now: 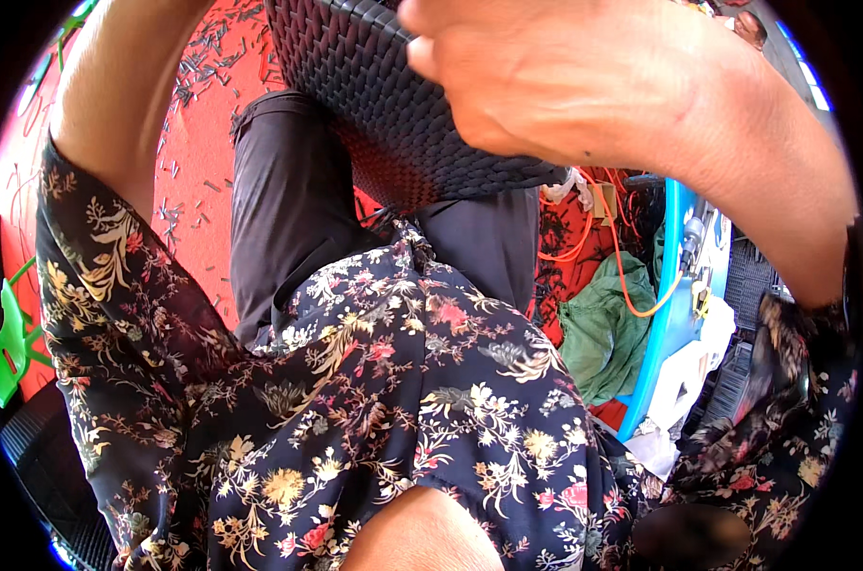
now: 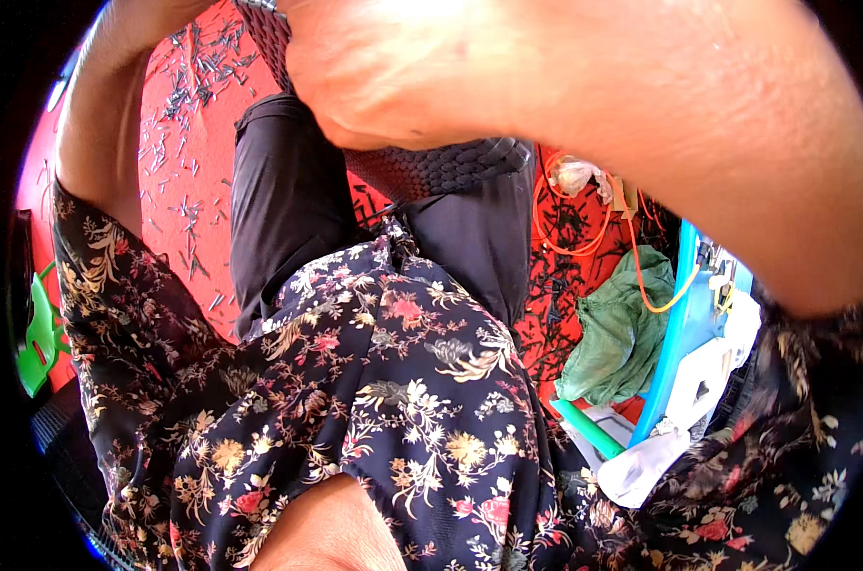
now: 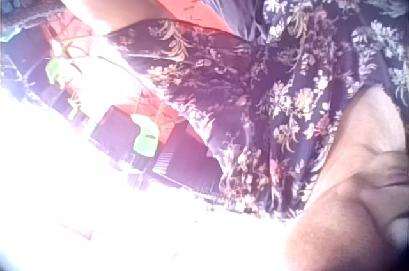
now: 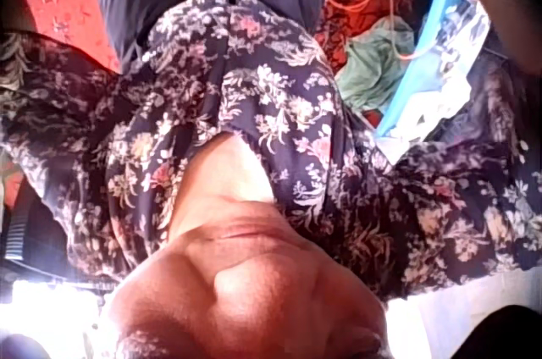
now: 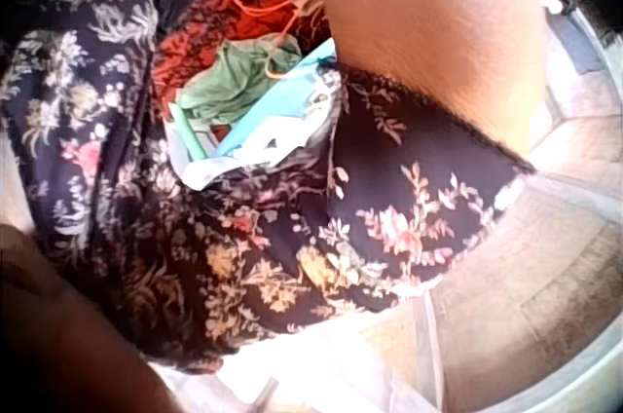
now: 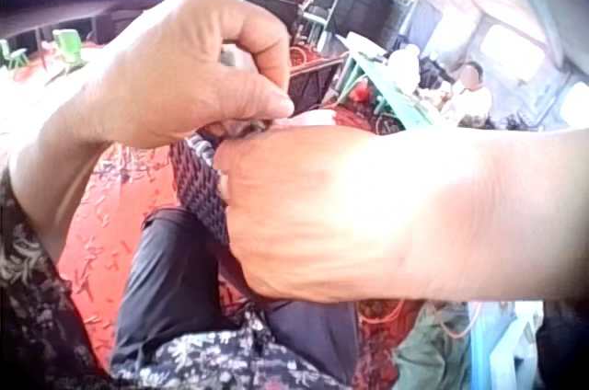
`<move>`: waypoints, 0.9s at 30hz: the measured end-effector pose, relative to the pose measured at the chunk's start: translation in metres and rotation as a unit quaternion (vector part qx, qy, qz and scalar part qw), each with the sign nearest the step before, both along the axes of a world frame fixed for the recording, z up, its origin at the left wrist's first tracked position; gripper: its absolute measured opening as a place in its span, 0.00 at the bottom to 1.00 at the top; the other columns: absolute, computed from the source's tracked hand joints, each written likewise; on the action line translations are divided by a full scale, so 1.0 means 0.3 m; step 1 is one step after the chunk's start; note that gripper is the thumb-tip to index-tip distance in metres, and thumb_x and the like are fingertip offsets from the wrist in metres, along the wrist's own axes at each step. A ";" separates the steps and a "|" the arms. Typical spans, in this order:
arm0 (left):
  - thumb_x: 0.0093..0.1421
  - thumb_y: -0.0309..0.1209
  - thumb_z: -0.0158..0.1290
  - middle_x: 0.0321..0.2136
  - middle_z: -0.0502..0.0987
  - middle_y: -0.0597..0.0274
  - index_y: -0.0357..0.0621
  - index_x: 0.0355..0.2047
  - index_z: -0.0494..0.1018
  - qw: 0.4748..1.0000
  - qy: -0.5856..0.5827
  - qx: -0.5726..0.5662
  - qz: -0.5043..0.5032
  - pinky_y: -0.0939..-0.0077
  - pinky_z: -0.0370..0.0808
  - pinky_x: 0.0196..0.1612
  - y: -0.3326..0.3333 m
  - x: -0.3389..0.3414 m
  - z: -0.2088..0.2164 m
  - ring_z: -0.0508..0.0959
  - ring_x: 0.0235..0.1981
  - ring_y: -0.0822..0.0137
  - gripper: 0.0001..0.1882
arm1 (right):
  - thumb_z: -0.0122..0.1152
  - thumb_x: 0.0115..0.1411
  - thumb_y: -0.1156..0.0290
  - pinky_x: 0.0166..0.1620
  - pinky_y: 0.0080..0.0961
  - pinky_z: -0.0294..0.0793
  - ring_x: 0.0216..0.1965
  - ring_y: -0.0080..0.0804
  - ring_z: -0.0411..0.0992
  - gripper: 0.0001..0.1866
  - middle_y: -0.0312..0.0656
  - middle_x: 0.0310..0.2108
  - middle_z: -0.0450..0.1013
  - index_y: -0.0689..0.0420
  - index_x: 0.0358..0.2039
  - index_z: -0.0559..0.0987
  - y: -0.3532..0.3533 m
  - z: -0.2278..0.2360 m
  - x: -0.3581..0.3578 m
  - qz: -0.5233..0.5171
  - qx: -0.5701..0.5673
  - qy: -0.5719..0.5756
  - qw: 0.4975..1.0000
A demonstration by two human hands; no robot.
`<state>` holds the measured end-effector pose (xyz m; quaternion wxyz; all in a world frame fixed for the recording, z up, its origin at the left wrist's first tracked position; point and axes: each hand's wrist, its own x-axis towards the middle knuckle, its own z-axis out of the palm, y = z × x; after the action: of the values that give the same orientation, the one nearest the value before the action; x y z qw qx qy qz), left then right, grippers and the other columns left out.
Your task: The person sits on the floor and weaves a black plastic strip around the frame of a chair seat. They use pliers to cut the strip and a hammer to secure the end of the weave into the frame.
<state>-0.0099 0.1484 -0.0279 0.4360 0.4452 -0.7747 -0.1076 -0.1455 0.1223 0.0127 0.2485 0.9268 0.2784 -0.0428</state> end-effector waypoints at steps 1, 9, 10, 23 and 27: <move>0.49 0.26 0.56 0.13 0.70 0.69 0.37 0.20 0.73 0.999 0.036 0.017 -0.024 0.86 0.64 0.21 -0.016 0.019 -0.019 0.68 0.18 0.82 0.05 | 0.51 0.45 0.79 0.29 0.27 0.69 0.26 0.34 0.69 0.07 0.42 0.24 0.70 0.61 0.27 0.75 -0.003 0.000 -0.009 -0.004 0.006 -0.009 1.000; 0.51 0.24 0.56 0.16 0.71 0.68 0.37 0.20 0.72 0.998 0.061 -0.018 0.002 0.88 0.60 0.18 0.060 0.059 -0.076 0.66 0.16 0.83 0.06 | 0.56 0.55 0.69 0.36 0.22 0.72 0.34 0.28 0.74 0.12 0.43 0.31 0.75 0.58 0.40 0.76 -0.013 -0.219 -0.320 -0.517 0.409 -0.327 0.677; 0.51 0.24 0.56 0.16 0.71 0.68 0.37 0.20 0.72 0.998 0.055 -0.024 0.006 0.89 0.60 0.18 0.078 0.034 -0.068 0.66 0.16 0.83 0.06 | 0.57 0.57 0.67 0.42 0.19 0.70 0.38 0.20 0.72 0.15 0.41 0.37 0.75 0.61 0.42 0.75 0.006 -0.268 -0.386 -0.547 0.481 -0.298 0.617; 0.52 0.12 0.50 0.23 0.72 0.48 0.29 0.38 0.68 0.989 -0.011 -0.136 -0.061 0.75 0.67 0.24 0.314 0.075 -0.126 0.70 0.22 0.64 0.12 | 0.49 0.60 0.73 0.49 0.24 0.67 0.45 0.33 0.71 0.16 0.49 0.43 0.72 0.65 0.48 0.69 0.080 -0.417 -0.351 -0.478 0.587 -0.248 0.604; 0.52 0.13 0.50 0.23 0.72 0.47 0.28 0.38 0.67 0.988 0.008 -0.139 -0.066 0.75 0.67 0.23 0.298 0.065 -0.184 0.69 0.21 0.65 0.12 | 0.49 0.60 0.73 0.49 0.24 0.67 0.44 0.34 0.71 0.17 0.50 0.43 0.71 0.67 0.48 0.69 0.102 -0.442 -0.382 -0.497 0.587 -0.266 0.581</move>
<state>0.0096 0.2379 -0.0832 0.4915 0.3279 -0.8062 -0.0310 -0.2600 0.1528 -0.1197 -0.3470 0.8341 -0.3397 0.2618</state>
